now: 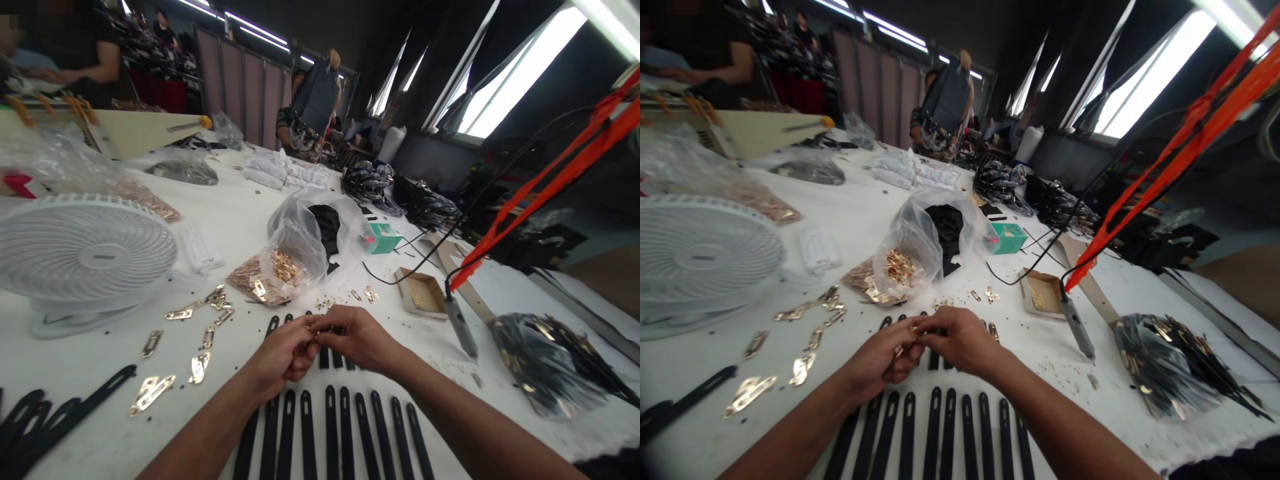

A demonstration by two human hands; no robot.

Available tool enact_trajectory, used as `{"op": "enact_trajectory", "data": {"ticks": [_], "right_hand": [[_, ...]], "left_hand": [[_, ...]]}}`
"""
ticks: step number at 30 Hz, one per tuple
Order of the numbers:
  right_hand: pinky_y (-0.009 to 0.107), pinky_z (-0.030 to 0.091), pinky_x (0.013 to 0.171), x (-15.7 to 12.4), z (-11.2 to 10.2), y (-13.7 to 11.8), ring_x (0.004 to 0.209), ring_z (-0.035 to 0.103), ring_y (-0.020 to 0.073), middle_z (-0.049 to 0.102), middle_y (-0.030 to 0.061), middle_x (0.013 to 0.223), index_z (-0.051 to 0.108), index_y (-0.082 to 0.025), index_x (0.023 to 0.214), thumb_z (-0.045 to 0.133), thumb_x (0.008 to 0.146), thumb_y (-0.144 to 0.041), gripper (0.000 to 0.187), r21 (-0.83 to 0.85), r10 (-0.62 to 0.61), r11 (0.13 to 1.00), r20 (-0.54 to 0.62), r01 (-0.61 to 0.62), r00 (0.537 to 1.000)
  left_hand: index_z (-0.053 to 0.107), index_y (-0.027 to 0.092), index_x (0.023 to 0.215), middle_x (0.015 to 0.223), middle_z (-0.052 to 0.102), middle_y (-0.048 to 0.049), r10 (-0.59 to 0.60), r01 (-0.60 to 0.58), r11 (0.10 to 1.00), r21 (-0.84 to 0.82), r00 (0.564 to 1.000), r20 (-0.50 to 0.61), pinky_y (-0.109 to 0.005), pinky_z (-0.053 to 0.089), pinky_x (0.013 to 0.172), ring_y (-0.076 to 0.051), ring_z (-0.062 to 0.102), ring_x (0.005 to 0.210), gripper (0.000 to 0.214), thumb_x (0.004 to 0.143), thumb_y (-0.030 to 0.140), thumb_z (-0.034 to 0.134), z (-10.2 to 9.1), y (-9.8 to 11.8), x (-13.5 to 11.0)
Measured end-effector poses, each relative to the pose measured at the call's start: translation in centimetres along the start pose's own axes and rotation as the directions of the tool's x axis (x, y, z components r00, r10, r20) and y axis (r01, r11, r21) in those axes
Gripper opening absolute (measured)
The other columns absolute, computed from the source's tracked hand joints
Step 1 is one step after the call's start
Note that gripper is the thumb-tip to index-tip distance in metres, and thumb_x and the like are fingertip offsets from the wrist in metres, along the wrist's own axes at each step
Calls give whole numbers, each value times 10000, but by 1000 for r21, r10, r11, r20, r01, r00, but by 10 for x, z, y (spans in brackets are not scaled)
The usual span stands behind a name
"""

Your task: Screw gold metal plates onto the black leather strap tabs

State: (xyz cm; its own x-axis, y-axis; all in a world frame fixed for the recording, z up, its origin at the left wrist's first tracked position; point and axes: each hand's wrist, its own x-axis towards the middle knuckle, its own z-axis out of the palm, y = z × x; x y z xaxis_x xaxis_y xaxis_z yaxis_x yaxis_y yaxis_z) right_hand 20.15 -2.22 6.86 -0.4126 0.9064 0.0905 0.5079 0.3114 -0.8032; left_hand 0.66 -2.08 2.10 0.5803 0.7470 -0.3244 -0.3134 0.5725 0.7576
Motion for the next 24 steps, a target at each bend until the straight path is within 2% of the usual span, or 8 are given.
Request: {"op": "enact_trajectory", "data": {"ticks": [4, 6, 9, 11, 14, 19, 22, 24], "right_hand": [[289, 530, 813, -3, -4, -5, 838, 721, 166, 787, 4, 908, 872, -297, 1025, 762, 899, -177, 206, -89, -21, 996, -17, 19, 1000], [288, 530, 807, -5, -8, -9, 833, 724, 170, 796, 3, 885, 868, -278, 970, 747, 910, -218, 147, -99, 12, 995, -62, -18, 998], [280, 532, 737, -7, -12, -14, 792, 717, 180, 802, 12, 852, 841, -232, 894, 722, 913, -313, 145, -6, 178, 983, -157, -182, 971], [270, 511, 657, -8, -12, -16, 721, 687, 173, 782, 13, 799, 825, -211, 878, 711, 904, -366, 194, 39, 284, 959, -172, -281, 943], [256, 448, 576, -11, -9, -17, 626, 610, 144, 733, 0, 724, 798, -199, 823, 703, 881, -368, 203, 4, 359, 932, -135, -361, 924], [242, 359, 518, -15, 0, -17, 547, 526, 110, 649, -32, 615, 773, -206, 763, 702, 860, -325, 169, -1, 419, 907, -53, -420, 906], [247, 357, 516, -13, 0, -16, 535, 519, 111, 641, -31, 601, 783, -209, 762, 703, 875, -348, 196, 8, 417, 909, -18, -417, 909], [252, 406, 566, -11, -4, -14, 596, 570, 126, 701, -18, 674, 816, -217, 813, 722, 875, -373, 192, -20, 382, 924, -12, -382, 924]], "left_hand": [[654, 170, 1117, 697, 588, 21, 7, -6, 1000, -3, 999, 38, -172, 95, 406, -36, 281, 456, 373, 797, 349, 724, 3, 2, -3], [658, 162, 1064, 717, 613, 4, 25, -25, 1000, -10, 999, 33, -174, 95, 402, -33, 284, 455, 359, 815, 411, 732, 3, 1, -3], [648, 166, 995, 732, 607, 15, 72, -73, 997, -16, 997, -15, -172, 101, 410, -22, 283, 460, 401, 798, 481, 797, 2, 0, -1], [635, 170, 950, 692, 561, 47, 111, -110, 994, 7, 992, -52, -171, 118, 422, -16, 276, 467, 434, 750, 475, 870, 1, -1, 0], [629, 179, 908, 608, 456, 95, 173, -168, 984, 55, 978, -116, -180, 144, 433, -27, 270, 469, 464, 711, 485, 917, -1, -3, 2], [686, 165, 954, 548, 420, 101, 239, -208, 959, 192, 959, -150, -206, 187, 445, -55, 274, 470, 480, 765, 571, 857, 0, -6, 4], [687, 166, 935, 519, 382, 108, 239, -195, 945, 264, 960, -145, -220, 202, 463, -73, 271, 480, 485, 802, 618, 803, -1, -7, 4], [675, 180, 915, 529, 387, 106, 247, -191, 928, 320, 958, -146, -230, 223, 480, -83, 280, 488, 464, 839, 631, 753, -1, -7, 4]]}}
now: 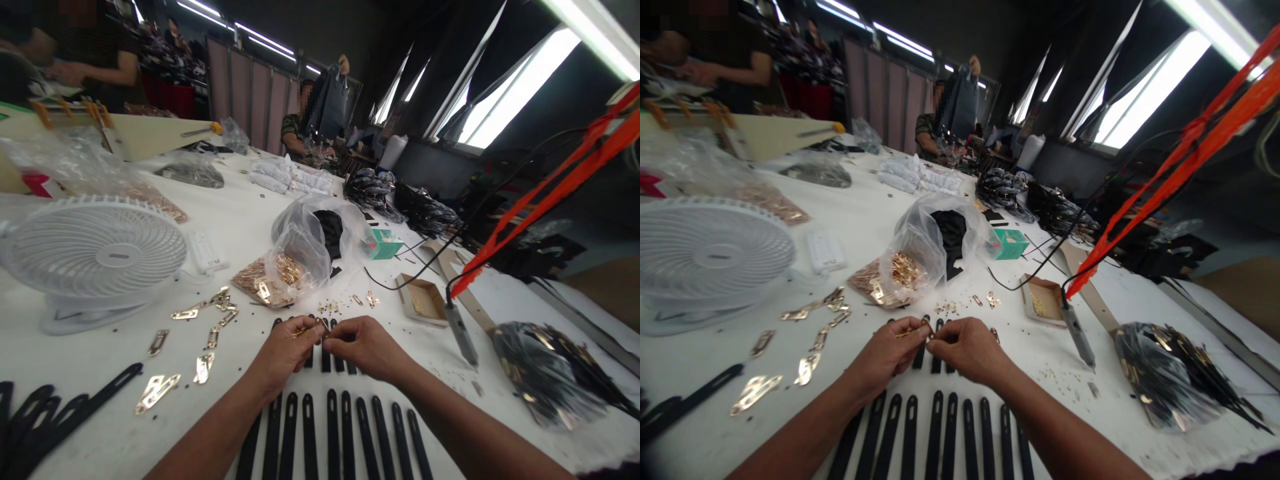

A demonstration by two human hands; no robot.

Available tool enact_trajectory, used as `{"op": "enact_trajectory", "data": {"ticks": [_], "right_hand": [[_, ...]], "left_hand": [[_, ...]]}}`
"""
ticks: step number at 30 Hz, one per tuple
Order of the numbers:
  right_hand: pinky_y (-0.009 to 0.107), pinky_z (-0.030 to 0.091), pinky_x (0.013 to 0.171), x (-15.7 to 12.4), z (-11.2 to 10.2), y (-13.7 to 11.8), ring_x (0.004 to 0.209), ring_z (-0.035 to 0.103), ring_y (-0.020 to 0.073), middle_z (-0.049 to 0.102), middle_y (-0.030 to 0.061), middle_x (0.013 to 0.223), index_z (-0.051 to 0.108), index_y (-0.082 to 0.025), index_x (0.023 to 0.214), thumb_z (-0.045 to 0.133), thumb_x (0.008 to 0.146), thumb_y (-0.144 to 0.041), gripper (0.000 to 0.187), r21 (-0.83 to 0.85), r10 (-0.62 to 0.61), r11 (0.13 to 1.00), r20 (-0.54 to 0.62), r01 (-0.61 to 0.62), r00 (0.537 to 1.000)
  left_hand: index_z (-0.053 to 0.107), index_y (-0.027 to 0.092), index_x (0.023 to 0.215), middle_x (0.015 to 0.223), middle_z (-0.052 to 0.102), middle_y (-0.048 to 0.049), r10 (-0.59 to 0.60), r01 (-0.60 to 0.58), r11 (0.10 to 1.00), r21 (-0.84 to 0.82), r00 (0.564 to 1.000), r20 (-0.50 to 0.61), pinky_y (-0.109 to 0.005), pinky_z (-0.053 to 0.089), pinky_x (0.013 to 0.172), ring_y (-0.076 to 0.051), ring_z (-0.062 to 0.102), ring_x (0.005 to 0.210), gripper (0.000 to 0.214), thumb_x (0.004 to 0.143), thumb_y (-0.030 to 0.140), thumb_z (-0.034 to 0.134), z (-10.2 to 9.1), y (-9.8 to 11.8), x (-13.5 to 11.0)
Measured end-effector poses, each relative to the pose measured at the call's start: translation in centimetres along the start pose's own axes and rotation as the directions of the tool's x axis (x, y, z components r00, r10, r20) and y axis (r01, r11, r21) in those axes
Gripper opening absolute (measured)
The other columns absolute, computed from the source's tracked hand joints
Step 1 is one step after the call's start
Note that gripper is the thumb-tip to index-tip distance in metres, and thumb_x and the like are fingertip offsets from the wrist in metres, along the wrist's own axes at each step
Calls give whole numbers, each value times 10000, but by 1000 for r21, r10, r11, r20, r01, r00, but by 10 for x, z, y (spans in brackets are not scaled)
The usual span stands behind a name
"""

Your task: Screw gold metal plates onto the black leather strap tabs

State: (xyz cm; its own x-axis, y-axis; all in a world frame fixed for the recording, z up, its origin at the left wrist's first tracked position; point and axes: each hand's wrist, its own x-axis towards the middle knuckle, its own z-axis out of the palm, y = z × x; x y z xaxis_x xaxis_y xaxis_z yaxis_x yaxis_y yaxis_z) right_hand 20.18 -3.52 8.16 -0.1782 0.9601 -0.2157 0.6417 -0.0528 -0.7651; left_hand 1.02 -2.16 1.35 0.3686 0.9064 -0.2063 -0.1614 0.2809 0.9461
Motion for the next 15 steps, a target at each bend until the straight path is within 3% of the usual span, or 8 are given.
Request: {"op": "enact_trajectory", "data": {"ticks": [4, 8, 12, 15], "right_hand": [[271, 496, 704, 9, -9, 0, 774, 677, 173, 805, 12, 878, 850, -227, 1001, 781, 835, -373, 231, 43, -61, 997, -83, 65, 995], [268, 495, 703, 16, -11, -3, 757, 674, 172, 794, 11, 816, 843, -208, 876, 744, 846, -316, 149, 38, -92, 995, 38, 91, 995], [252, 468, 673, 21, -24, -3, 708, 648, 147, 762, -7, 758, 806, -208, 825, 705, 867, -288, 135, -64, -127, 990, 2, 126, 992], [240, 458, 600, 28, -47, 15, 635, 635, 139, 731, -9, 724, 775, -205, 866, 672, 889, -306, 146, -85, -21, 996, -56, 16, 998]], "left_hand": [[680, 192, 827, 659, 562, 49, 118, -118, 959, 259, 993, 16, -258, 359, 596, -123, 453, 602, 344, 879, 531, 703, 0, 0, 1], [720, 202, 822, 764, 675, 16, 193, -196, 876, 440, 980, 52, -292, 421, 710, -178, 578, 739, 267, 898, 450, 658, 2, 2, 1], [757, 208, 876, 813, 727, -3, 207, -190, 875, 446, 978, 12, -305, 456, 758, -206, 630, 790, 300, 911, 486, 650, 1, 5, 0], [757, 196, 887, 756, 687, -3, 154, -125, 937, 326, 986, -63, -283, 440, 671, -181, 589, 700, 394, 909, 578, 662, -1, 7, 1]]}}
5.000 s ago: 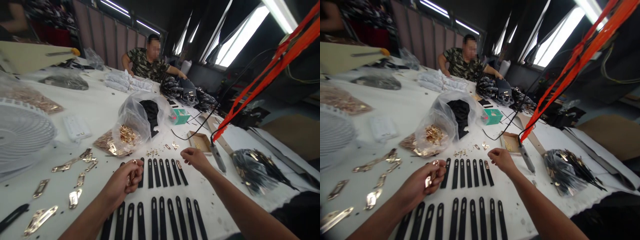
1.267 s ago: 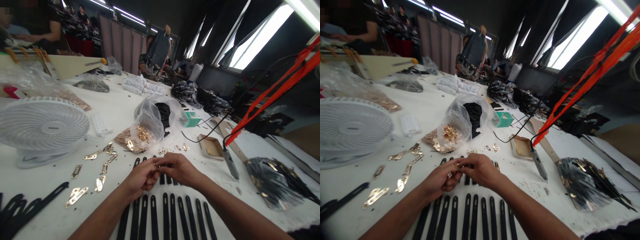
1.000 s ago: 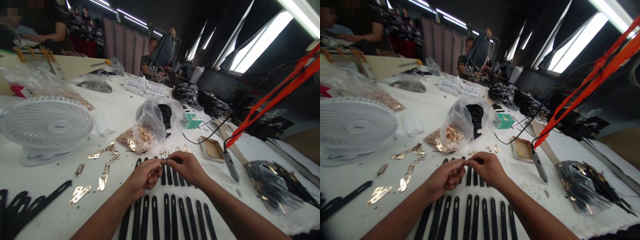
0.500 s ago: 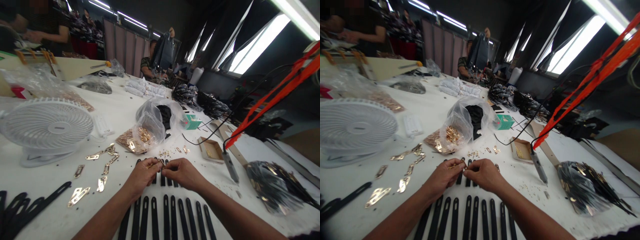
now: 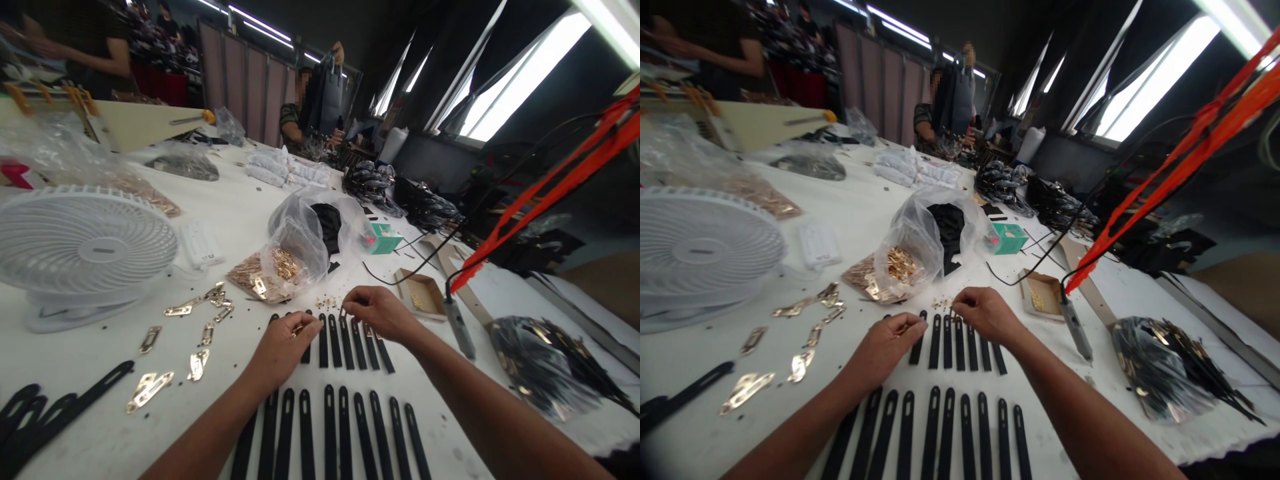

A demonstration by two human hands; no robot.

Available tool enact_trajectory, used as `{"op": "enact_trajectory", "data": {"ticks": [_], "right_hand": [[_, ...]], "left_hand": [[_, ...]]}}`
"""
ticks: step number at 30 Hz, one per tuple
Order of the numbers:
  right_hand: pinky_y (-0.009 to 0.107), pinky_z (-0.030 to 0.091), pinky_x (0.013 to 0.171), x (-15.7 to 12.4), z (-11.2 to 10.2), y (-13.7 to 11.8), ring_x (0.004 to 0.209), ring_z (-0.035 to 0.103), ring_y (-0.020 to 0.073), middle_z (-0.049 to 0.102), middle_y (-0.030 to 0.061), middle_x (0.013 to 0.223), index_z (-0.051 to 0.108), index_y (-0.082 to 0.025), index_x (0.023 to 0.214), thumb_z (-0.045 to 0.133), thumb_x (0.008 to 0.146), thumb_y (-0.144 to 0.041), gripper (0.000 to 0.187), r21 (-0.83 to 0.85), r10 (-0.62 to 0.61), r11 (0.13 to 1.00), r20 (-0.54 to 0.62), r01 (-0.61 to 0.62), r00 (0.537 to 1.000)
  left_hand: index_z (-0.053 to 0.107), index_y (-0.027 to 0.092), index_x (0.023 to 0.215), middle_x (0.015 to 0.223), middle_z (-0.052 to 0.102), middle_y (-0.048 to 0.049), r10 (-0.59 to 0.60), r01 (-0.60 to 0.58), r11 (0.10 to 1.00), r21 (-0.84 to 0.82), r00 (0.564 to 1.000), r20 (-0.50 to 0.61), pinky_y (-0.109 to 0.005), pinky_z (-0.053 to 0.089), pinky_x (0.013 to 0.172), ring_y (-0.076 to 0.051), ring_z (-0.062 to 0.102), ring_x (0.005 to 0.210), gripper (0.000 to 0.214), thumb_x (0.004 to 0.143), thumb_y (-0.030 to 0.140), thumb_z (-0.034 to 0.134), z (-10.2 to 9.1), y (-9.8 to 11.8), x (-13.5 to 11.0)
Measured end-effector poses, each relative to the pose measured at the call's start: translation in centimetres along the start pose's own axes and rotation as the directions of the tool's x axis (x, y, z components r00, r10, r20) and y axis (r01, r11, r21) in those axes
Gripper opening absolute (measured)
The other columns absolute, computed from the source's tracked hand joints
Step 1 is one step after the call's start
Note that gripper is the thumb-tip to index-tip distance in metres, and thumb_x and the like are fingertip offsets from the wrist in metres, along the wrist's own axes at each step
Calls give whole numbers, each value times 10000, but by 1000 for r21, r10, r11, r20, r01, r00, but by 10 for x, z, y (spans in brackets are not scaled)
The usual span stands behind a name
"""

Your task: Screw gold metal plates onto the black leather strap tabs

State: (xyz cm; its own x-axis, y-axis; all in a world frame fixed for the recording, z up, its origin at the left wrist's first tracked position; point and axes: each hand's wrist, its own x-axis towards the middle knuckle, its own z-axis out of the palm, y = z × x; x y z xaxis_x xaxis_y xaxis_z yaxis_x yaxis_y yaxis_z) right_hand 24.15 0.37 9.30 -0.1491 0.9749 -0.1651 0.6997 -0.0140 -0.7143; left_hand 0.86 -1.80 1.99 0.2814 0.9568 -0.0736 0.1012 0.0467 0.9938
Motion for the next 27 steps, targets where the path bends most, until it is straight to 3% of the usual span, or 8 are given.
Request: {"op": "enact_trajectory", "data": {"ticks": [2, 5, 9, 20, 27], "right_hand": [[235, 456, 564, 6, -11, 22, 566, 601, 131, 689, -15, 660, 748, -195, 850, 656, 875, -289, 133, -2, 120, 993, 80, -120, 990], [239, 478, 566, 12, -14, 56, 559, 609, 138, 670, -5, 610, 724, -172, 794, 648, 857, -252, 127, -13, 166, 986, 123, -166, 978], [237, 470, 564, 17, -2, 82, 560, 620, 138, 687, 2, 614, 750, -162, 819, 649, 871, -252, 144, -45, 187, 982, 88, -183, 978], [261, 459, 655, 16, 7, 79, 648, 690, 158, 763, 0, 703, 848, -232, 896, 685, 899, -301, 177, -267, 206, 938, -81, -220, 975], [290, 408, 665, 15, 12, 75, 800, 712, 207, 805, 24, 801, 851, -260, 829, 711, 863, -353, 171, -384, 212, 888, -150, -254, 966]], "left_hand": [[735, 187, 870, 667, 593, 26, -78, 75, 991, -113, 997, -21, -255, 370, 575, -135, 479, 581, 432, 896, 615, 679, -1, -1, 1], [717, 182, 878, 616, 488, 61, -147, 141, 965, -221, 989, -7, -228, 261, 500, -94, 343, 513, 454, 857, 636, 728, -1, -3, 3], [735, 178, 902, 581, 437, 73, -147, 149, 966, -210, 989, 26, -217, 233, 480, -91, 308, 508, 496, 832, 669, 757, 0, -5, 2], [762, 177, 954, 577, 448, 70, -153, 154, 978, -137, 988, 23, -224, 245, 486, -97, 309, 510, 498, 862, 666, 738, 0, -6, 4], [765, 182, 936, 566, 469, 69, -165, 166, 973, -163, 986, 17, -230, 249, 485, -98, 321, 498, 520, 817, 688, 770, 0, -4, 3]]}}
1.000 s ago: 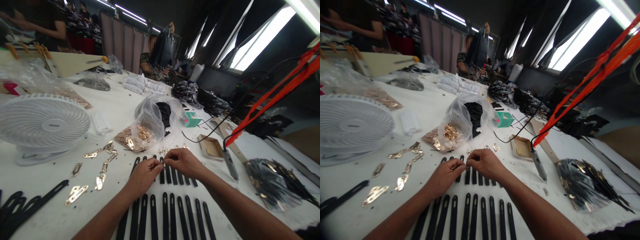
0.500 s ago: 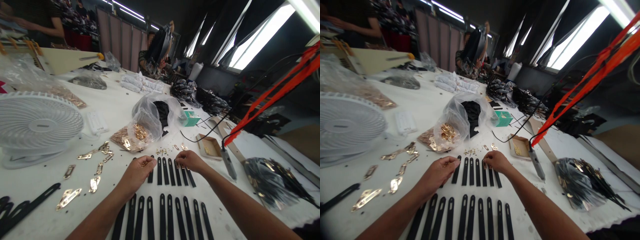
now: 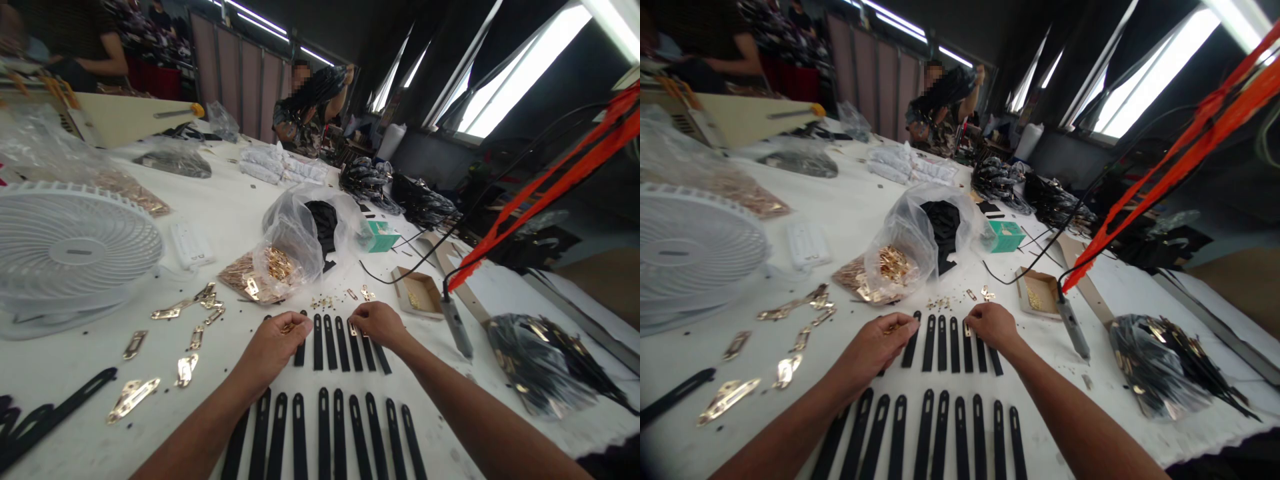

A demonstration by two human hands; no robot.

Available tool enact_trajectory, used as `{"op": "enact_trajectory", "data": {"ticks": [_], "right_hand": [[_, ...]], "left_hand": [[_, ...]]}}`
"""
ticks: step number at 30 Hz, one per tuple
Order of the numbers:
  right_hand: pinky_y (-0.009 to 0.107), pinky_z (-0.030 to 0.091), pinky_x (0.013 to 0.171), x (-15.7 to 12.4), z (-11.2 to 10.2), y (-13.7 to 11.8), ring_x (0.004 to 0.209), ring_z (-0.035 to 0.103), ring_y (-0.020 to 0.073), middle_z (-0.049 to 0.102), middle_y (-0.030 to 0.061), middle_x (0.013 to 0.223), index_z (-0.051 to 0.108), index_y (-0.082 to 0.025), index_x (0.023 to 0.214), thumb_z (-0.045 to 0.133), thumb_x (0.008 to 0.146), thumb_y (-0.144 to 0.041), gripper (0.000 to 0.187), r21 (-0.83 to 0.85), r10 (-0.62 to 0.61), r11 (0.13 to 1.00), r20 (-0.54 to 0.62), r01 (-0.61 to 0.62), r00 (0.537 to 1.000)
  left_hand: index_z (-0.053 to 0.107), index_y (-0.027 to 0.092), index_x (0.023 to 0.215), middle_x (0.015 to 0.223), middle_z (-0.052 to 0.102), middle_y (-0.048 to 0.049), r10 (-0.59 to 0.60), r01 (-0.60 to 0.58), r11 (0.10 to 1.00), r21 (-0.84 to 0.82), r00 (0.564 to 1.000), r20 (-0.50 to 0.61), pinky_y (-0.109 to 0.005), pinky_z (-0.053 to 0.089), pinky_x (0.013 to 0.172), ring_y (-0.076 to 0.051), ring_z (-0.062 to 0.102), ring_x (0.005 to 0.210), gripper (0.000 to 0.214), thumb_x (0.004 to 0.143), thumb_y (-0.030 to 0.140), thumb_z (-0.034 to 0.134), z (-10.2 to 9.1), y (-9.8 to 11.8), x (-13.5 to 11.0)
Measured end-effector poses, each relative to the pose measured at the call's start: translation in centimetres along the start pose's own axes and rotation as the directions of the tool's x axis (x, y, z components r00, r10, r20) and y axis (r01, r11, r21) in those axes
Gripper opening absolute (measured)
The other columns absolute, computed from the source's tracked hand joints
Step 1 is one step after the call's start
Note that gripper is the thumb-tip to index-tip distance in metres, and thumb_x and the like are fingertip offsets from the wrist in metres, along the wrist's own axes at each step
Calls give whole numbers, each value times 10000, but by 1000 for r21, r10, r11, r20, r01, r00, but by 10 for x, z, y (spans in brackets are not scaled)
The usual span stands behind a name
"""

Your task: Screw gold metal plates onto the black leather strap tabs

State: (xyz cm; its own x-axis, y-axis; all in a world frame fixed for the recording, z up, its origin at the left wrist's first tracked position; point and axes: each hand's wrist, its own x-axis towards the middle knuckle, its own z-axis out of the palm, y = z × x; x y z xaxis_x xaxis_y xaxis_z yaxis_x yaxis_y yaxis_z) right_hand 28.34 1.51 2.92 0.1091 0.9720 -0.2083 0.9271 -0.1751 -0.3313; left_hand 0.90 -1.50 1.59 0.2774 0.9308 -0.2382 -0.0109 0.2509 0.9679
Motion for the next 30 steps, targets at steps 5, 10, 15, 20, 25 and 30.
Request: {"op": "enact_trajectory", "data": {"ticks": [5, 10, 15, 20, 25, 30], "right_hand": [[305, 381, 658, -1, 0, -2, 784, 702, 211, 799, 24, 786, 838, -260, 810, 696, 878, -385, 201, -24, -1, 1000, -24, 1, 1000], [310, 403, 673, -6, -13, -2, 802, 709, 223, 797, 33, 802, 822, -244, 826, 654, 925, -366, 230, 9, -10, 1000, -94, 11, 996], [291, 491, 749, -29, -21, -32, 796, 713, 196, 804, 16, 869, 819, -236, 941, 635, 962, -383, 237, 218, -175, 955, -129, 200, 976], [294, 527, 826, -54, -11, -86, 877, 728, 193, 826, 0, 983, 847, -286, 1054, 713, 905, -272, 201, 410, -412, 817, -74, 405, 908], [302, 524, 952, -57, -7, -114, 995, 747, 193, 833, -28, 1022, 852, -294, 991, 665, 873, -115, 284, 485, -518, 753, 18, 446, 855], [266, 520, 779, -58, -8, -113, 794, 714, 167, 778, -21, 806, 801, -224, 831, 647, 822, -90, 204, 555, -469, 756, 91, 346, 879]], "left_hand": [[759, 175, 928, 568, 464, 70, 0, 0, 1000, -31, 1000, 12, -224, 223, 465, -89, 315, 486, 524, 811, 686, 780, 0, 0, -1], [703, 166, 908, 637, 487, 69, -18, 29, 982, -187, 998, 61, -202, 166, 445, -48, 281, 463, 523, 801, 668, 805, 0, 0, -1], [654, 187, 1136, 725, 595, 29, -70, 109, 923, -370, 991, 118, -184, 142, 436, -45, 308, 461, 594, 844, 694, 757, 1, 0, -3], [639, 186, 1133, 698, 590, 27, -88, 148, 896, -419, 983, 159, -178, 117, 435, -42, 306, 440, 622, 860, 739, 717, 3, 0, -5], [622, 182, 981, 645, 580, 26, -87, 152, 899, -410, 981, 173, -177, 118, 424, -36, 301, 420, 620, 857, 787, 686, 4, 0, -6], [625, 181, 964, 650, 585, 21, -57, 157, 897, -413, 969, 242, -181, 95, 405, -41, 300, 423, 654, 852, 825, 655, 5, 2, -8]]}}
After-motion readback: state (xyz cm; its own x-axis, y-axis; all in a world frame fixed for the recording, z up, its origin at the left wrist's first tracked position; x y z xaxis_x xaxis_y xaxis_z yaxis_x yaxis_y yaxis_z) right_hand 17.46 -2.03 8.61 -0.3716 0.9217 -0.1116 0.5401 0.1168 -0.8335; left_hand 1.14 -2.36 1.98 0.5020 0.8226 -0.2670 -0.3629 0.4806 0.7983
